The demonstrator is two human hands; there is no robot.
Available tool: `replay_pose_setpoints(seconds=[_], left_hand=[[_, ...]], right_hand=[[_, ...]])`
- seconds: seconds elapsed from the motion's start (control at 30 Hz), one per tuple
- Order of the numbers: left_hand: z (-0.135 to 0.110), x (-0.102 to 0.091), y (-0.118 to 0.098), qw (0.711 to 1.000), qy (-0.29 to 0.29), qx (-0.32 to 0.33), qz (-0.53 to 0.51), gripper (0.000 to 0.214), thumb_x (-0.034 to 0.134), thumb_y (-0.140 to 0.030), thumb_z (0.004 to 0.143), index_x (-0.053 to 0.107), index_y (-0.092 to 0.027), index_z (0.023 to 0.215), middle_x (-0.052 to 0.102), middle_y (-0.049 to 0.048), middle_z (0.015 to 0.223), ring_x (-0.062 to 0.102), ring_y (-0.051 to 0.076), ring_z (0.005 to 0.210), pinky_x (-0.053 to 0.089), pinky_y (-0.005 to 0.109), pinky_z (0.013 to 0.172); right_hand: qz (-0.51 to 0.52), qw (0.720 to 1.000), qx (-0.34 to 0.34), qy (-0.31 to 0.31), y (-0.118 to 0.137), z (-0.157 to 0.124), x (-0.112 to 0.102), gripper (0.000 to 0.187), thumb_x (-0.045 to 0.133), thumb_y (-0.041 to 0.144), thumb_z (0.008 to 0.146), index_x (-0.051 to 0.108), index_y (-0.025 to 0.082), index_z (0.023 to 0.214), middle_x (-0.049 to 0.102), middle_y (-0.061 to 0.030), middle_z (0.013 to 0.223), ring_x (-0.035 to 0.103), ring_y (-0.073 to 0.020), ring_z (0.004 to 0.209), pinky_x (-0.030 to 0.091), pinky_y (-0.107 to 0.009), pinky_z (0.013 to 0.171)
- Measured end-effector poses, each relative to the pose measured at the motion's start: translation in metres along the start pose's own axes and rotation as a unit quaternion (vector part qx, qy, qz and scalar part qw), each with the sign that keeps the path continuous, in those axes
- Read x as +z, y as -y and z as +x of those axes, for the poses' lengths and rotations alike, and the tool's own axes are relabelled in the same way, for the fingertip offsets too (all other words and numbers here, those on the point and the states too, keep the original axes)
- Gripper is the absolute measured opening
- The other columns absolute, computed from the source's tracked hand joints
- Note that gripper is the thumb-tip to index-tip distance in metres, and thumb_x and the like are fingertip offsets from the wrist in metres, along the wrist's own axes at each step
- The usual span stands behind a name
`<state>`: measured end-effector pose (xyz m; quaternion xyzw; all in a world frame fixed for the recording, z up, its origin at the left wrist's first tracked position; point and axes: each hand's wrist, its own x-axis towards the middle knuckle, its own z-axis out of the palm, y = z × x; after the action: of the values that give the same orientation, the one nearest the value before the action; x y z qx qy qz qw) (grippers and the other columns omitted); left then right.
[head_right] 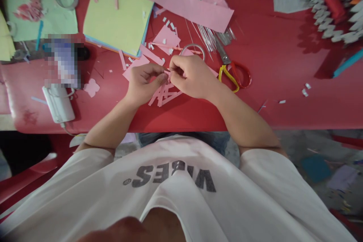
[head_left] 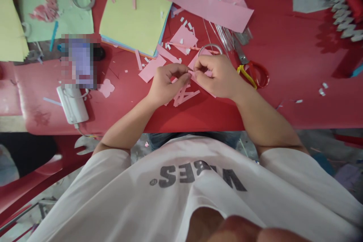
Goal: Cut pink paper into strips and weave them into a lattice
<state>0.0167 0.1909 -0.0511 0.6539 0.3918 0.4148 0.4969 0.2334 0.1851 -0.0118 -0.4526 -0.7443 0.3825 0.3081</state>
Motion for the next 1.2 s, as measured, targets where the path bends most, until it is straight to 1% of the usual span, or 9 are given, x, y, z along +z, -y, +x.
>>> replay_pose_setpoints(seconds=[0.17, 0.27, 0.43, 0.63, 0.73, 0.83, 1.0, 1.1, 1.2], left_hand=[[0.0011, -0.0012, -0.002, 1.0, 0.01, 0.004, 0.023, 0.018, 0.075, -0.036, 0.099, 0.075, -0.021, 0.089, 0.076, 0.0029, 0.083, 0.071, 0.015, 0.078, 0.059, 0.03, 0.075], [0.0008, -0.0024, -0.0038, 0.999, 0.022, 0.004, 0.05, 0.013, 0.073, -0.027, 0.098, 0.075, -0.02, 0.088, 0.075, 0.0026, 0.082, 0.069, 0.014, 0.077, 0.056, 0.029, 0.074], [-0.0015, -0.0037, -0.006, 0.997, 0.038, 0.021, 0.069, 0.012, 0.069, -0.013, 0.093, 0.074, -0.02, 0.084, 0.074, 0.0016, 0.079, 0.066, 0.014, 0.074, 0.052, 0.029, 0.069], [-0.0032, -0.0033, -0.0067, 0.997, 0.041, 0.023, 0.063, 0.014, 0.067, -0.012, 0.093, 0.074, -0.021, 0.085, 0.073, 0.0014, 0.078, 0.066, 0.013, 0.071, 0.052, 0.029, 0.066], [-0.0024, -0.0031, -0.0056, 0.999, 0.038, 0.02, 0.01, 0.009, 0.071, -0.016, 0.093, 0.077, -0.022, 0.094, 0.077, 0.0024, 0.088, 0.071, 0.015, 0.081, 0.059, 0.031, 0.076], [-0.0006, -0.0029, -0.0035, 0.998, 0.049, 0.019, -0.042, 0.011, 0.08, -0.028, 0.092, 0.079, -0.023, 0.102, 0.079, 0.0039, 0.093, 0.074, 0.017, 0.083, 0.063, 0.033, 0.079], [0.001, -0.001, -0.0026, 0.999, 0.034, -0.006, -0.04, 0.017, 0.08, -0.039, 0.097, 0.079, -0.022, 0.093, 0.079, 0.004, 0.085, 0.077, 0.016, 0.079, 0.063, 0.031, 0.074], [0.0023, -0.002, -0.0037, 0.999, 0.029, -0.005, -0.031, 0.023, 0.08, -0.045, 0.096, 0.078, -0.023, 0.091, 0.077, 0.0028, 0.083, 0.076, 0.016, 0.077, 0.062, 0.033, 0.072], [0.0062, -0.0067, -0.0035, 0.999, -0.029, 0.001, -0.02, 0.03, 0.078, -0.053, 0.097, 0.074, -0.024, 0.088, 0.073, 0.0007, 0.08, 0.073, 0.015, 0.073, 0.06, 0.034, 0.07]], right_hand=[[-0.009, 1.0, 0.006, -0.002, 0.0006, -0.0005, -0.0004, 0.014, 0.061, 0.02, 0.092, 0.057, 0.025, 0.08, 0.064, 0.0004, 0.076, 0.057, -0.0194, 0.072, 0.041, -0.038, 0.069], [-0.007, 1.0, 0.015, 0.016, 0.0021, -0.0005, -0.0016, 0.012, 0.063, 0.024, 0.094, 0.06, 0.025, 0.082, 0.069, -0.0004, 0.081, 0.06, -0.0204, 0.076, 0.043, -0.038, 0.071], [-0.008, 0.999, -0.008, 0.049, 0.0022, -0.0014, -0.0012, 0.01, 0.065, 0.026, 0.093, 0.062, 0.026, 0.084, 0.071, 0.0002, 0.082, 0.063, -0.0214, 0.078, 0.047, -0.039, 0.077], [0.004, 0.999, -0.012, 0.051, 0.0019, -0.0013, -0.0012, 0.014, 0.062, 0.023, 0.094, 0.059, 0.025, 0.081, 0.066, 0.0011, 0.077, 0.06, -0.0195, 0.073, 0.044, -0.038, 0.072], [0.024, 0.999, -0.01, 0.038, 0.001, -0.0002, -0.0031, 0.013, 0.062, 0.023, 0.094, 0.06, 0.025, 0.082, 0.067, 0.001, 0.079, 0.059, -0.019, 0.073, 0.043, -0.038, 0.07], [0.025, 0.999, -0.001, 0.024, 0.0005, 0.0006, -0.0042, 0.011, 0.064, 0.023, 0.093, 0.061, 0.025, 0.082, 0.067, 0.0006, 0.079, 0.06, -0.0196, 0.075, 0.045, -0.038, 0.071], [0.055, 0.998, -0.011, 0.029, -0.0014, 0.0011, -0.0022, 0.013, 0.062, 0.025, 0.096, 0.062, 0.025, 0.083, 0.069, -0.0006, 0.081, 0.062, -0.0206, 0.077, 0.048, -0.039, 0.071], [0.036, 0.999, -0.001, 0.028, -0.0045, 0.0018, -0.0022, 0.019, 0.063, 0.037, 0.101, 0.063, 0.026, 0.086, 0.07, -0.002, 0.085, 0.064, -0.0227, 0.081, 0.051, -0.041, 0.077], [-0.023, 0.999, 0.022, -0.027, -0.0072, 0.003, -0.0047, 0.028, 0.061, 0.053, 0.105, 0.065, 0.029, 0.091, 0.071, -0.0052, 0.091, 0.066, -0.0284, 0.092, 0.055, -0.046, 0.085]])
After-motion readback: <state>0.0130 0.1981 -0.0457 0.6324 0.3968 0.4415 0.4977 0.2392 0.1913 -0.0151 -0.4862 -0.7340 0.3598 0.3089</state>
